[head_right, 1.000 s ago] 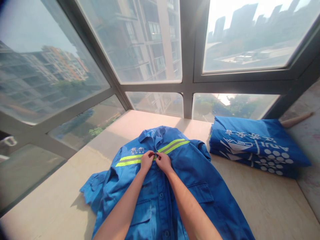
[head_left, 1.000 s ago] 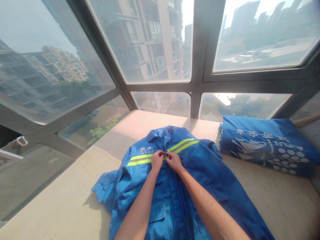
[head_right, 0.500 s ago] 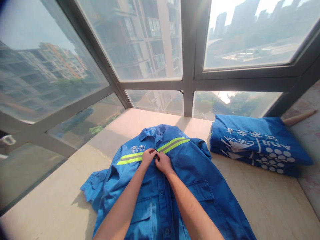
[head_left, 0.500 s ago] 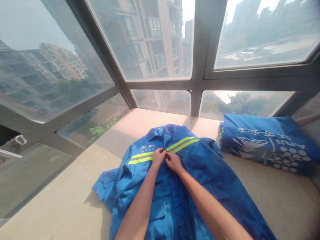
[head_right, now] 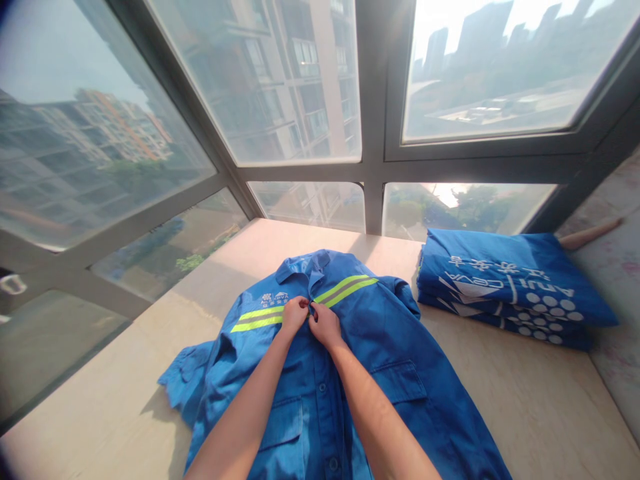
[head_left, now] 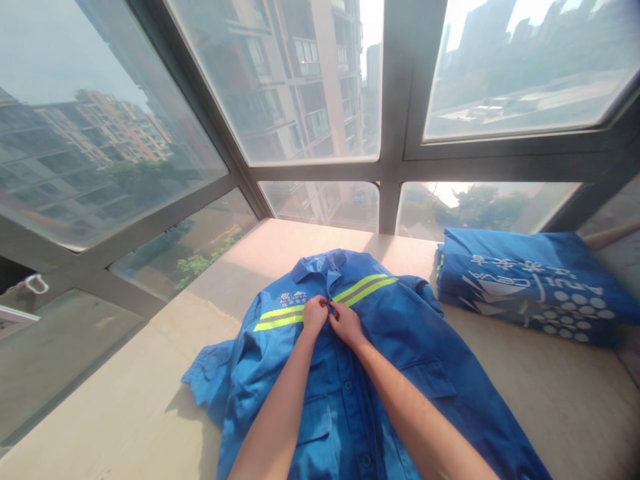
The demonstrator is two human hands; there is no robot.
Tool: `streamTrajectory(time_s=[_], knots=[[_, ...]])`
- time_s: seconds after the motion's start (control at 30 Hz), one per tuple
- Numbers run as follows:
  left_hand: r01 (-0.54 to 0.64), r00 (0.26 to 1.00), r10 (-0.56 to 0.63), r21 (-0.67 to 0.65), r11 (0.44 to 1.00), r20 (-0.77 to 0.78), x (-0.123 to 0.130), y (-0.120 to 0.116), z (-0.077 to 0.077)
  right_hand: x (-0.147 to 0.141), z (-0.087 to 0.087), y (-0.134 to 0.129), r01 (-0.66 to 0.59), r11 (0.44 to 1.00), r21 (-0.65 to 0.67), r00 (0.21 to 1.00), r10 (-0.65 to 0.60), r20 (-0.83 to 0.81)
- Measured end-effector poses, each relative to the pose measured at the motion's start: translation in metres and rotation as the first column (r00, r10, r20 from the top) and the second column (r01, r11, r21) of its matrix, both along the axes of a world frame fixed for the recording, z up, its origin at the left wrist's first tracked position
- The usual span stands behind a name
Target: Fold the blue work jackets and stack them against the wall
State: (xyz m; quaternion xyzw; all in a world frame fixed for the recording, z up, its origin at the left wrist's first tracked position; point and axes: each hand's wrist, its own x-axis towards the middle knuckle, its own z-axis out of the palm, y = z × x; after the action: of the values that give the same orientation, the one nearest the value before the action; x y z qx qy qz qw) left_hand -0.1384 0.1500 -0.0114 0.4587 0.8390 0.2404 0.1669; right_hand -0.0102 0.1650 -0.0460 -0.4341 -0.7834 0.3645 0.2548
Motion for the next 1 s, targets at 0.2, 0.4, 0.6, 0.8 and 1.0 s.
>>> streamTrajectory(time_s=[0.2, 0.4, 0.6, 0.8, 1.0], knots=[[-0.016, 0.999, 0.018, 0.045, 0.999, -0.045, 0.009, -0.014, 0.006, 0.0, -0.005, 0.001, 0.015, 1.0, 0.006, 0.999, -0.015, -0.043], [-0.043, 0.997, 0.048, 0.072, 0.996, -0.064, 0.018, -0.022, 0.007, 0.002, -0.005, 0.0, -0.007, 0.999, 0.044, 0.999, 0.009, -0.053], [-0.096, 0.993, 0.1, 0.067, 0.993, -0.065, 0.029, -0.02, 0.01, 0.004, -0.002, -0.004, -0.028, 0.997, 0.077, 0.999, 0.031, -0.044], [-0.133, 0.991, 0.131, 0.069, 0.989, 0.029, 0.023, -0.016, 0.006, 0.006, 0.002, -0.006, -0.026, 0.995, 0.091, 0.998, 0.031, -0.053], [-0.11, 0.988, 0.1, 0.071, 0.991, 0.121, 0.015, -0.013, 0.004, 0.008, 0.004, -0.005, -0.037, 0.995, 0.093, 0.997, 0.043, -0.06]])
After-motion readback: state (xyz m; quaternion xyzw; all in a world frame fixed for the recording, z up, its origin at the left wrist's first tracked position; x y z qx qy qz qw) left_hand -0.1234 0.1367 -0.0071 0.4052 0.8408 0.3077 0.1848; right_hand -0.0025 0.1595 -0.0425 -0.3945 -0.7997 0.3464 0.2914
